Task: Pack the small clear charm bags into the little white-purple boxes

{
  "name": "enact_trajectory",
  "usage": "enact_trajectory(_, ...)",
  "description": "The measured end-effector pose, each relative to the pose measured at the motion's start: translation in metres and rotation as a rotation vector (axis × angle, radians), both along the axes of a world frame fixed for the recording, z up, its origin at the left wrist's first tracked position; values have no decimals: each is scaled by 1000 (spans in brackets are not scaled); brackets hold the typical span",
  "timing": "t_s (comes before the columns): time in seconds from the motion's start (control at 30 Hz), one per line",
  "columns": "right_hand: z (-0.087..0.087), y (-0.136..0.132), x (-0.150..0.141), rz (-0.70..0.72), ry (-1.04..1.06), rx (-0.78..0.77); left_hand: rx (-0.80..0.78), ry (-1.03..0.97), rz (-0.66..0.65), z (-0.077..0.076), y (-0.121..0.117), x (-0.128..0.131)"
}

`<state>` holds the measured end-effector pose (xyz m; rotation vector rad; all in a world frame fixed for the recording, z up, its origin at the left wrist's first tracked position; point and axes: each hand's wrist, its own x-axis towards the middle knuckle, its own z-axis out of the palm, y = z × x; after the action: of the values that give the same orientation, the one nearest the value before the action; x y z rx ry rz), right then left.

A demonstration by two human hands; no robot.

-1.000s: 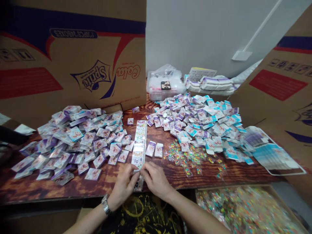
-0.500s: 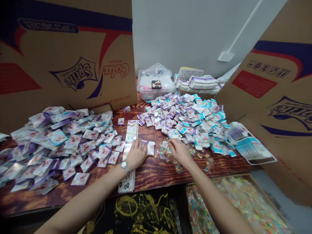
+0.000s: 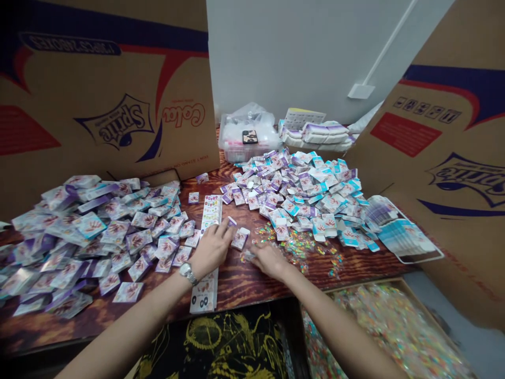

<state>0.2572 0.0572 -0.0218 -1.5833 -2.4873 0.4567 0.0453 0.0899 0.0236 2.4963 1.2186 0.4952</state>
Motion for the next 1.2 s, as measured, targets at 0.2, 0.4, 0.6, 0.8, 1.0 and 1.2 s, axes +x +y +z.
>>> enact_trajectory(0.2,23,-9,2,-27,104,-21,-140,-440,163,24,-13,-40)
enact_trajectory(0.4,30,-15,-9,95,145,-194,-919,-1204,373,23,-32,-55)
enact_trajectory(0.6,13,-14,-26,17,49,-262,-1289,-1539,480,13,-51,-59)
enact_trajectory(0.8,26,-19,-29,-7,98,-175,-1481,-1602,554,12,-61,-62)
enact_trajectory(1.0,74,-29,-47,-19,407,99,-1540,-1623,524,11,-62,-62)
enact_trajectory(1.2,79,-25,-64,310,256,565,-1547,-1540,543,12,-67,-59)
